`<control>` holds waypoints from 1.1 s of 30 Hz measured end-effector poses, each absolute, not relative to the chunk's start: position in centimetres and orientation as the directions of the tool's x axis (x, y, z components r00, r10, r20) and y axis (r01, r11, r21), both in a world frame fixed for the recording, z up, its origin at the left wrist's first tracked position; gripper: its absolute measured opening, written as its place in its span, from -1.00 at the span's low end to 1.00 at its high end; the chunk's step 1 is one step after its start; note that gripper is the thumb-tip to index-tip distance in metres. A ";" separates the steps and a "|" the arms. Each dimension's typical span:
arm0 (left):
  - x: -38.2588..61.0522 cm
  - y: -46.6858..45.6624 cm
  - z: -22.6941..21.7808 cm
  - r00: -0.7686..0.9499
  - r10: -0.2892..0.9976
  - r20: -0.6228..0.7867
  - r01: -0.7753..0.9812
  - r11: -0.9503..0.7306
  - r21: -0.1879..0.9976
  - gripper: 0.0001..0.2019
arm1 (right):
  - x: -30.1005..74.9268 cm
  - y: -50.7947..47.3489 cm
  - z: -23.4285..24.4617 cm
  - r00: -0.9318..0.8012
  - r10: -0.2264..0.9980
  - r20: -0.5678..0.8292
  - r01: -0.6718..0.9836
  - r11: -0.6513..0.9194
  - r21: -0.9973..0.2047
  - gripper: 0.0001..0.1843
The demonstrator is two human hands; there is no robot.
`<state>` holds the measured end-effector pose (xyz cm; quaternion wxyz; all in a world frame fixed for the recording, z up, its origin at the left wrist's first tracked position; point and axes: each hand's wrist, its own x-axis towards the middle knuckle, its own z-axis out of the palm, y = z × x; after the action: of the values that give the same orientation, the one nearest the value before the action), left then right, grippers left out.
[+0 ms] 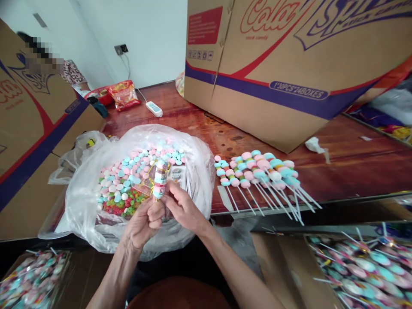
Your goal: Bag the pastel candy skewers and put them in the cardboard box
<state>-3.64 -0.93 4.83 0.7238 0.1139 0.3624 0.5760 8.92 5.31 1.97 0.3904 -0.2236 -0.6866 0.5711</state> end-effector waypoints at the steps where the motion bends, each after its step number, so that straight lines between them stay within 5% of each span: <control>1: -3.3 -0.9 4.7 0.040 0.921 -0.388 -0.713 0.298 0.635 -0.63 | 9.1 5.4 1.9 -0.582 0.756 0.300 -0.106 0.295 -0.949 -0.92; 6: -1.3 -0.9 3.0 -0.434 0.884 -0.173 -0.335 0.020 0.942 -0.77 | 8.7 5.0 0.5 -0.457 0.788 0.411 0.113 0.510 -0.852 -0.91; 11: -0.7 -1.1 2.3 -0.536 0.836 -0.113 -0.237 -0.020 0.971 -0.81 | 8.8 5.1 0.6 -0.442 0.823 0.357 0.174 0.470 -0.866 -0.93; 17: -0.8 -0.7 2.1 -0.456 0.836 -0.306 -0.500 0.044 0.865 -0.73 | 9.6 5.7 0.5 -0.500 0.857 0.123 0.065 0.179 -0.982 -0.81; 20: -1.3 -0.5 2.2 -0.370 0.827 -0.424 -0.659 0.089 0.747 -0.68 | 10.1 5.4 0.1 -0.477 0.826 0.299 0.050 0.366 -0.929 -0.83; 24: -2.2 -0.7 2.8 -0.288 0.792 -0.538 -0.782 0.130 0.609 -0.67 | 10.3 5.1 -0.6 -0.453 0.645 0.615 0.041 0.704 -0.709 -0.65; 29: -2.6 -1.3 3.9 -0.157 0.772 -0.616 -0.872 0.184 0.453 -0.71 | 9.6 4.9 -0.6 -0.436 0.521 0.734 0.159 0.847 -0.507 -0.74; 33: -2.0 -1.8 3.9 -0.156 0.836 -0.526 -0.856 0.150 0.494 -0.70 | 8.7 4.3 0.0 -0.380 0.520 0.765 0.218 0.854 -0.472 -0.80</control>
<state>-2.04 -1.79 3.89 0.6494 -0.0128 0.3918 0.6516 8.72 4.32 0.03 0.5089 -0.2255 -0.8174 0.1484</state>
